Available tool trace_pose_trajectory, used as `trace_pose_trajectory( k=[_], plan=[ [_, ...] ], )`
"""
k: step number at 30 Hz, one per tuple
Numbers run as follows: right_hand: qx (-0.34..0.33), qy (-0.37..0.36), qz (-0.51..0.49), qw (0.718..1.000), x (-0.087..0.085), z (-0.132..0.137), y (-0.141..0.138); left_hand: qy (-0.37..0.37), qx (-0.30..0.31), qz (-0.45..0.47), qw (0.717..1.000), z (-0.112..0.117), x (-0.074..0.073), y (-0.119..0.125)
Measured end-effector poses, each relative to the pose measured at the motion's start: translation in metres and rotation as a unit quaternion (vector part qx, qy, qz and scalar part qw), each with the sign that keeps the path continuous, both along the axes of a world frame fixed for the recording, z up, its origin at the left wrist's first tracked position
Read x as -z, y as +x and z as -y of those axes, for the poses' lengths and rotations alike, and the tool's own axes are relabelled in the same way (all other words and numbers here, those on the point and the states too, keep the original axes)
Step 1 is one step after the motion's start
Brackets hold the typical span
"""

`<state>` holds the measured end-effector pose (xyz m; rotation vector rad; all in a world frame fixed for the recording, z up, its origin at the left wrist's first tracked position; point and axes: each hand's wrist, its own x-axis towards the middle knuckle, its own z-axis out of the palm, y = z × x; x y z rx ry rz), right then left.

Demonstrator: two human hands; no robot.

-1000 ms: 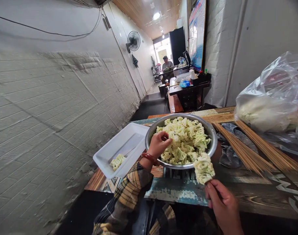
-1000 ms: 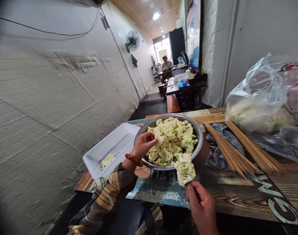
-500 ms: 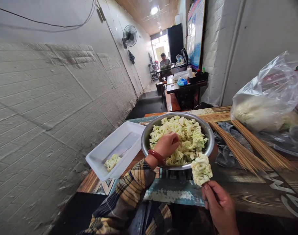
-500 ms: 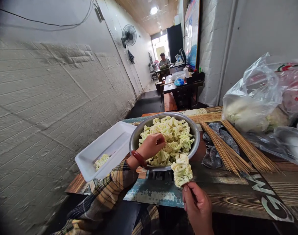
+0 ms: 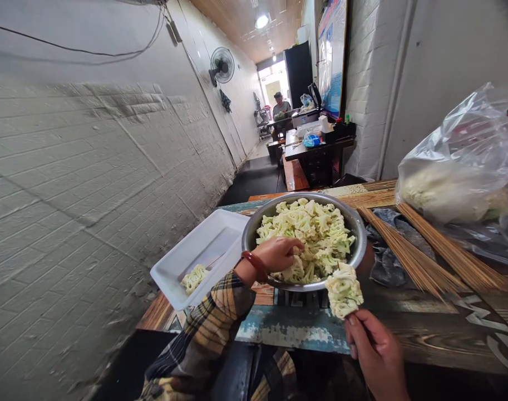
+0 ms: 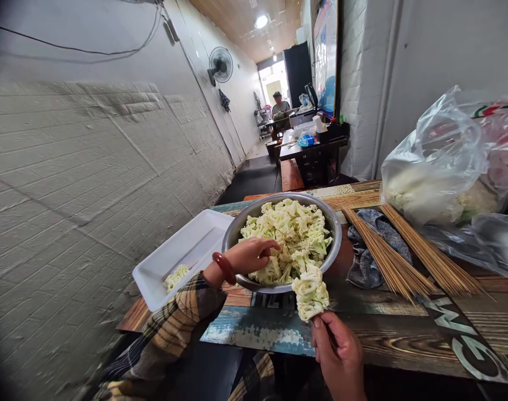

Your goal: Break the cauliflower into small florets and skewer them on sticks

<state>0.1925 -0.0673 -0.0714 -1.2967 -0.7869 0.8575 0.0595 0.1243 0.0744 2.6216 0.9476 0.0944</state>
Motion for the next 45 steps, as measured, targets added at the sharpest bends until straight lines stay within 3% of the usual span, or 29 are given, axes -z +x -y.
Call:
trace_pose_trajectory(
  k=[5, 11, 13, 15, 20, 25, 31, 37, 45],
  plan=[
    [-0.001, 0.004, 0.006, 1.000, 0.003, 0.000, 0.000, 0.034, -0.072, 0.031, 0.996, -0.002, 0.008, 0.020],
    [0.000, 0.000, 0.031, 1.000, 0.003, 0.000, 0.000, 0.051, -0.062, 0.033, 0.996, -0.004, 0.015, 0.031],
    [-0.001, -0.001, 0.032, 0.999, 0.003, 0.000, 0.000, 0.034, -0.060, 0.062, 0.996, -0.008, 0.014, 0.027],
    [-0.004, 0.000, 0.032, 0.999, 0.004, -0.001, 0.001, -0.033, -0.078, 0.127, 0.988, -0.012, 0.012, 0.020],
    [-0.002, 0.001, 0.016, 1.000, 0.003, -0.001, 0.000, -0.227, -0.111, 0.241, 0.937, -0.015, 0.012, 0.003],
    [-0.009, -0.011, 0.012, 1.000, 0.002, -0.001, 0.000, -0.408, -0.145, 0.381, 0.817, -0.006, 0.009, -0.007],
    [-0.006, -0.014, 0.030, 0.999, 0.003, -0.003, 0.000, -0.455, -0.172, 0.413, 0.770, 0.004, 0.009, -0.011],
    [-0.024, -0.008, 0.019, 0.999, -0.007, -0.002, 0.000, -0.504, -0.173, 0.483, 0.695, 0.020, 0.011, -0.009],
    [-0.065, -0.006, 0.033, 0.997, -0.018, 0.000, -0.008, -0.485, -0.170, 0.514, 0.687, 0.050, 0.010, -0.010]
  ],
)
